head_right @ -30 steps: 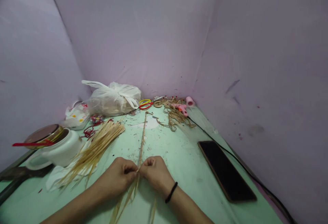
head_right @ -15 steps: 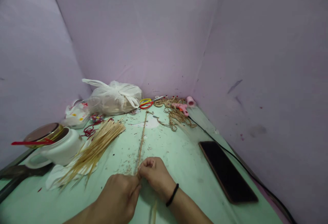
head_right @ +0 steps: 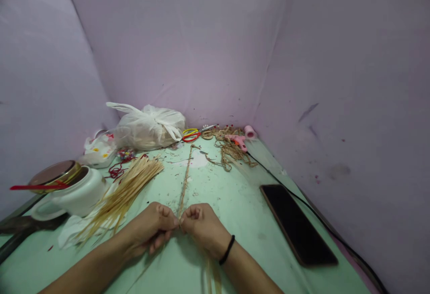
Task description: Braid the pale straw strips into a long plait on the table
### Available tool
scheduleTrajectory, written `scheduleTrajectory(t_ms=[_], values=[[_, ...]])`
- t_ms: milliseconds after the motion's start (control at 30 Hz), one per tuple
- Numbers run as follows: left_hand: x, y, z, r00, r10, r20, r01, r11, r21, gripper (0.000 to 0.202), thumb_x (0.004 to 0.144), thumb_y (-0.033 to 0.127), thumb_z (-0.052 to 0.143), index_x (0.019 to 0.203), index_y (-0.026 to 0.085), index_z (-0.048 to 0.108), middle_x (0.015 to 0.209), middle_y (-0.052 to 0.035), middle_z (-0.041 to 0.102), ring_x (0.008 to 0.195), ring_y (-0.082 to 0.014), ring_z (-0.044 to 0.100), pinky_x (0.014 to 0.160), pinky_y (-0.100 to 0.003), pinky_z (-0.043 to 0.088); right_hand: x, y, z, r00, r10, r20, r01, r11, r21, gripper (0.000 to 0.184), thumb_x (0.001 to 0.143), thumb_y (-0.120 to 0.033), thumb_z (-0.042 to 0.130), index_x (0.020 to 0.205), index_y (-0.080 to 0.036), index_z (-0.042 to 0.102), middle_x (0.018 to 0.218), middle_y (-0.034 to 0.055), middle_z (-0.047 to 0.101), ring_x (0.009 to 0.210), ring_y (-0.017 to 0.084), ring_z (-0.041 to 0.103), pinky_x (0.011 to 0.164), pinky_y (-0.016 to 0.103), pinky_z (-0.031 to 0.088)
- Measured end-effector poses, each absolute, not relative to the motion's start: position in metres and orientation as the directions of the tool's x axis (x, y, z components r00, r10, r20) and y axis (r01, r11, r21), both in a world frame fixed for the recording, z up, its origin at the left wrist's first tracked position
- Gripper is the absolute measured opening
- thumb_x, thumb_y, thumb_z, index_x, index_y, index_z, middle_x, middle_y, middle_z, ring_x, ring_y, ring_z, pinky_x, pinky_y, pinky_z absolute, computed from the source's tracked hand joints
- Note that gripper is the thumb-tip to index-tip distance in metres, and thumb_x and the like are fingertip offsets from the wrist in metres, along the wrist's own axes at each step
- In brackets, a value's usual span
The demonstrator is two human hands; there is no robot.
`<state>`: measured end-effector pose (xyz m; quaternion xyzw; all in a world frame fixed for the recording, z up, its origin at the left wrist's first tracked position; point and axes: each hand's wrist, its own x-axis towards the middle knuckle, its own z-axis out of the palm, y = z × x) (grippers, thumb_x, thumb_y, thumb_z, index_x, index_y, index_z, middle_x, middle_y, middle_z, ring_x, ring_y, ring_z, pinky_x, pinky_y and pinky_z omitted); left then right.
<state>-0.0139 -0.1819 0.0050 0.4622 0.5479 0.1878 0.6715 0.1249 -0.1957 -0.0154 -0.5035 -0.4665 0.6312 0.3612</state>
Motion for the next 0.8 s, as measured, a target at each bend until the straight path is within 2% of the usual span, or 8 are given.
scheduleTrajectory(t_ms=[133,233,367,433,567,800], values=[[-0.014,-0.177,0.004,0.306,0.777,-0.55,0.255,0.49,0.834,0.011,0.046,0.021,0.052,0.041,0.016,0.043,0.03,0.0072,0.032,0.025,-0.0022,0.017,0.03,-0.019,0.006,0.124,-0.194,-0.022,-0.244,0.944,-0.222,0.06,-0.213,-0.975,0.005,0.056,-0.016,0.053,0.054,-0.013,0.051,0.045,-0.0029,0.05,0.04,0.004,0.035,0.041,0.018,0.022],[-0.012,-0.177,0.007,0.285,0.825,-0.488,0.236,0.433,0.87,0.009,0.043,0.016,0.05,0.037,0.014,0.044,0.031,0.0067,0.031,0.032,-0.0019,0.019,0.036,-0.019,0.01,0.127,-0.194,-0.014,-0.29,0.914,-0.283,0.048,-0.282,-0.958,0.014,0.058,-0.025,0.057,0.054,-0.013,0.052,0.046,-0.002,0.051,0.036,0.003,0.034,0.038,0.018,0.02],[-0.013,-0.178,0.007,0.294,0.866,-0.406,0.26,0.336,0.905,0.007,0.044,0.014,0.049,0.04,0.011,0.053,0.032,0.0047,0.037,0.037,-0.0039,0.025,0.04,-0.02,0.015,0.136,-0.193,-0.002,-0.436,0.826,-0.356,-0.013,-0.401,-0.916,0.029,0.061,-0.038,0.058,0.06,-0.01,0.06,0.052,0.0026,0.056,0.04,0.007,0.045,0.039,0.019,0.024],[-0.014,-0.178,0.005,0.293,0.868,-0.4,0.275,0.325,0.905,0.008,0.045,0.015,0.049,0.041,0.011,0.055,0.033,0.0045,0.037,0.038,-0.0044,0.025,0.042,-0.021,0.016,0.139,-0.191,-0.001,-0.458,0.816,-0.352,0.0,-0.396,-0.918,0.029,0.06,-0.038,0.06,0.062,-0.009,0.063,0.048,0.001,0.054,0.039,0.006,0.042,0.039,0.019,0.023],[-0.014,-0.179,0.002,0.275,0.879,-0.39,0.28,0.315,0.907,0.007,0.045,0.016,0.05,0.043,0.011,0.055,0.035,0.005,0.037,0.04,-0.0048,0.026,0.043,-0.021,0.017,0.138,-0.19,-0.004,-0.359,0.872,-0.333,0.053,-0.337,-0.94,0.023,0.057,-0.032,0.065,0.053,-0.01,0.06,0.041,-0.0038,0.045,0.037,0.002,0.029,0.04,0.02,0.018],[-0.014,-0.181,0.008,0.271,0.9,-0.342,0.289,0.262,0.921,0.012,0.048,0.022,0.054,0.046,0.011,0.054,0.041,0.0041,0.04,0.044,-0.0054,0.029,0.044,-0.02,0.02,0.128,-0.192,-0.007,-0.271,0.909,-0.317,0.009,-0.327,-0.945,0.022,0.054,-0.028,0.067,0.054,-0.014,0.051,0.038,-0.0076,0.039,0.037,0.002,0.027,0.04,0.019,0.018]])
